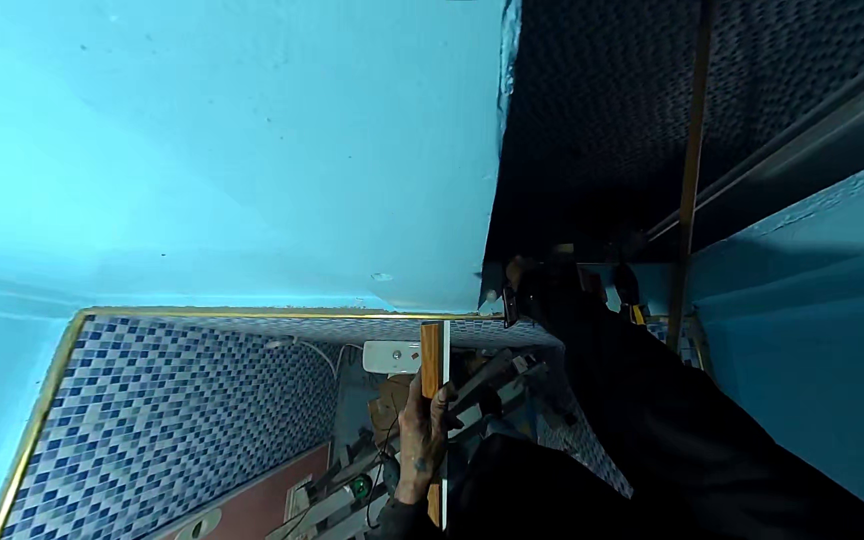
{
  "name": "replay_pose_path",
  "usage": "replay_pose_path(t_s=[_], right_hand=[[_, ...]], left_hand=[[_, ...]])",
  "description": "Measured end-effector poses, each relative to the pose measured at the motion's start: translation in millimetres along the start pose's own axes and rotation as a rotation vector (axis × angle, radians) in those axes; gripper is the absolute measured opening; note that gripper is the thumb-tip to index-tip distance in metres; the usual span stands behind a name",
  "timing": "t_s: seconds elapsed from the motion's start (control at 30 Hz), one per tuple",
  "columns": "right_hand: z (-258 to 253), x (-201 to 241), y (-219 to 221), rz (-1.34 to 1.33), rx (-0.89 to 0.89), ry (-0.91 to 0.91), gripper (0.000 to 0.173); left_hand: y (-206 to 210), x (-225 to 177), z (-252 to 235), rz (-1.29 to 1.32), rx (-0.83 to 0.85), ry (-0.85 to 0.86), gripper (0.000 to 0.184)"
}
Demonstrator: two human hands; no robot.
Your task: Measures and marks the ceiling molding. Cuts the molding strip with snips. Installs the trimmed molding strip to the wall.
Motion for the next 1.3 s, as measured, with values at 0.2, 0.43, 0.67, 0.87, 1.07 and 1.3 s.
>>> replay_pose_path(t_s=[0.2, 0.43, 0.67, 0.87, 1.07, 1.3], right_hand=[[78.1, -60.8, -92.5, -0.275, -0.171, -0.087, 0.038], [94.5, -231.6, -9.9, 0.107, -0.016, 0.307, 0.061], [105.3, -229.0, -3.0, 0.083, -0.159, 0.365, 0.057], [107.4, -231.8, -2.2, 0.028, -0.003, 0.42, 0.074], [110.3, -240.4, -20.5, -0.178, -0.036, 0.453, 0.061], [148.7, -266.9, -44.5, -0.557, -0.297, 0.423, 0.05]], left_hand=[[21.4, -5.3, -21.1, -0.164, 0.099, -0.081, 0.061], [29.3, -5.3, -39.9, -0.212, 0.199, -0.075, 0.044], [50.6, 8.7, -41.3, -0.177, 0.247, 0.058, 0.041], [53.6, 9.5, -28.2, -0.194, 0.231, 0.142, 0.039], [45.9, 7.1, -20.4, -0.095, 0.232, 0.233, 0.054], [8.3, -20.2, -31.7, -0.472, 0.179, 0.296, 0.049]])
Point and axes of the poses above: each hand's wrist, its own z-axis away from the middle knuckle, its own y-axis out of the palm, x = y × z, the point moved 3 cm from there along -z, towards the middle knuckle, and after that the axes turned 1 degree about -y, right-handed, at the moved point
